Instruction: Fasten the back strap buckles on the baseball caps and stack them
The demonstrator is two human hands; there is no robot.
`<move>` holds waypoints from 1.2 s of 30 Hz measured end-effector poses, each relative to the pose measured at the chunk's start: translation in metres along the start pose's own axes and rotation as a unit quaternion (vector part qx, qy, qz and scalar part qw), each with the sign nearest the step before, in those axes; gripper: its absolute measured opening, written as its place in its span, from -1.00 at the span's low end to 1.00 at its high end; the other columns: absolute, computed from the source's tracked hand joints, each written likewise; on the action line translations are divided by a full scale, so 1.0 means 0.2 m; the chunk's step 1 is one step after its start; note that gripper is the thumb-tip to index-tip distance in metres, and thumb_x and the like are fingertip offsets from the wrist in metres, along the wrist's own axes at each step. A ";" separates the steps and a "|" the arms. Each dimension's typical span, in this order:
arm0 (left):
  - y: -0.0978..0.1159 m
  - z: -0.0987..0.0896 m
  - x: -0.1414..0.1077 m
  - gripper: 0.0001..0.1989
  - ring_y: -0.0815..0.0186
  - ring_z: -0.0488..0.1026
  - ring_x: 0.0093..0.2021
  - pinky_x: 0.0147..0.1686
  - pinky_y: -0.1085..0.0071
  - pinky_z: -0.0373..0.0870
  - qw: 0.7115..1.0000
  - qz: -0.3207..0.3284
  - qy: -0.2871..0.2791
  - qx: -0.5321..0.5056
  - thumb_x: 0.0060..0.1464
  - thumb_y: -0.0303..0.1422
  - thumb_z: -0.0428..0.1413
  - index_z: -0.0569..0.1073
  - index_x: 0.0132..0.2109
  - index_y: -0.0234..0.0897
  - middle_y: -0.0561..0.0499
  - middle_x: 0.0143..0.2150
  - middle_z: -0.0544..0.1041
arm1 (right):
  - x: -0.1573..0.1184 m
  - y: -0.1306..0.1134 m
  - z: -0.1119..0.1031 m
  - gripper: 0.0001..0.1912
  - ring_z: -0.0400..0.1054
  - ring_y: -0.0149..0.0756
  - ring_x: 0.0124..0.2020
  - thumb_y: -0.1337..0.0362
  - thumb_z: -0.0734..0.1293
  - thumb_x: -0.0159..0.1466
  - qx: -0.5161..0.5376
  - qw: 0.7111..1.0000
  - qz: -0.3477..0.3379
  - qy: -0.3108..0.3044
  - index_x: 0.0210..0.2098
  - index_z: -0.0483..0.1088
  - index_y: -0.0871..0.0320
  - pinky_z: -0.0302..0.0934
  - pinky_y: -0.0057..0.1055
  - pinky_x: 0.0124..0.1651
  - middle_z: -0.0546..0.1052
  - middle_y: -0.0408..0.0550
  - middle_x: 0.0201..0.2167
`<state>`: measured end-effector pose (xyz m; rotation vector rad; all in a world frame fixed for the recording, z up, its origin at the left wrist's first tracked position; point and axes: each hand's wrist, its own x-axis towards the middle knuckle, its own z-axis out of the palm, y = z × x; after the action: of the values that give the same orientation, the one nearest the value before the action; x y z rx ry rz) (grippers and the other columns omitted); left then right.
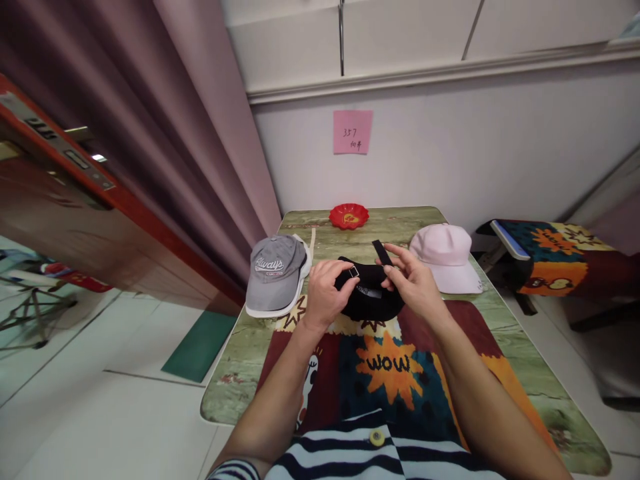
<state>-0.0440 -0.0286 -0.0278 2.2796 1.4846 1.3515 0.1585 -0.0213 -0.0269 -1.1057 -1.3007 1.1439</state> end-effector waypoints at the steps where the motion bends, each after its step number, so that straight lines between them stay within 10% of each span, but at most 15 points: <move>1: 0.00 -0.01 0.00 -0.83 0.14 0.51 -0.06 0.03 0.20 0.36 1.000 -0.005 -0.002 -0.006 0.10 -0.39 0.31 0.57 -0.13 -0.21 -0.04 -0.12 0.65 | 0.00 -0.01 -0.01 -0.35 0.40 -0.40 -0.48 0.07 0.41 0.22 0.014 1.000 0.008 -0.009 0.25 0.30 0.14 0.32 -0.37 -0.39 0.60 0.05 -0.10; 13: 0.06 -0.01 0.00 -0.78 0.43 0.36 -0.45 -0.39 0.47 0.34 0.981 -0.117 -0.021 -0.156 0.04 -0.46 0.27 0.60 -0.11 -0.25 0.07 -0.34 0.51 | -0.05 -0.16 0.02 -0.60 0.13 -0.46 -0.62 -0.10 0.27 0.38 -0.022 0.999 -0.037 -0.008 -0.17 0.43 0.12 0.00 -0.46 -0.54 0.39 -0.23 -0.58; 24: 0.04 0.03 -0.01 -0.75 0.50 0.34 -0.47 -0.48 0.53 0.31 0.928 -0.197 0.004 -0.317 -0.02 -0.32 0.33 0.63 -0.15 -0.26 -0.01 -0.16 0.54 | -0.05 0.02 0.12 -0.68 0.19 -0.44 -0.61 0.03 0.29 0.30 -0.027 0.996 0.047 -0.074 -0.45 0.34 0.11 0.03 -0.45 -0.50 0.46 -0.18 -0.57; 36: 0.05 0.04 -0.03 -0.68 0.49 0.25 -0.55 -0.53 0.52 0.21 0.894 -0.249 -0.036 -0.372 -0.08 -0.28 0.38 0.64 -0.14 -0.27 0.14 -0.52 0.43 | -0.04 -0.01 0.13 -0.67 0.06 -0.48 -0.65 -0.01 0.36 0.18 0.046 0.990 0.104 -0.087 -0.50 0.32 0.10 -0.06 -0.49 -0.58 0.31 -0.24 -0.65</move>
<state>-0.0321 -0.0348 -0.0308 1.3445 1.1249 1.3308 0.1327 -0.0305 -0.0254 -1.1109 -1.2724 1.4694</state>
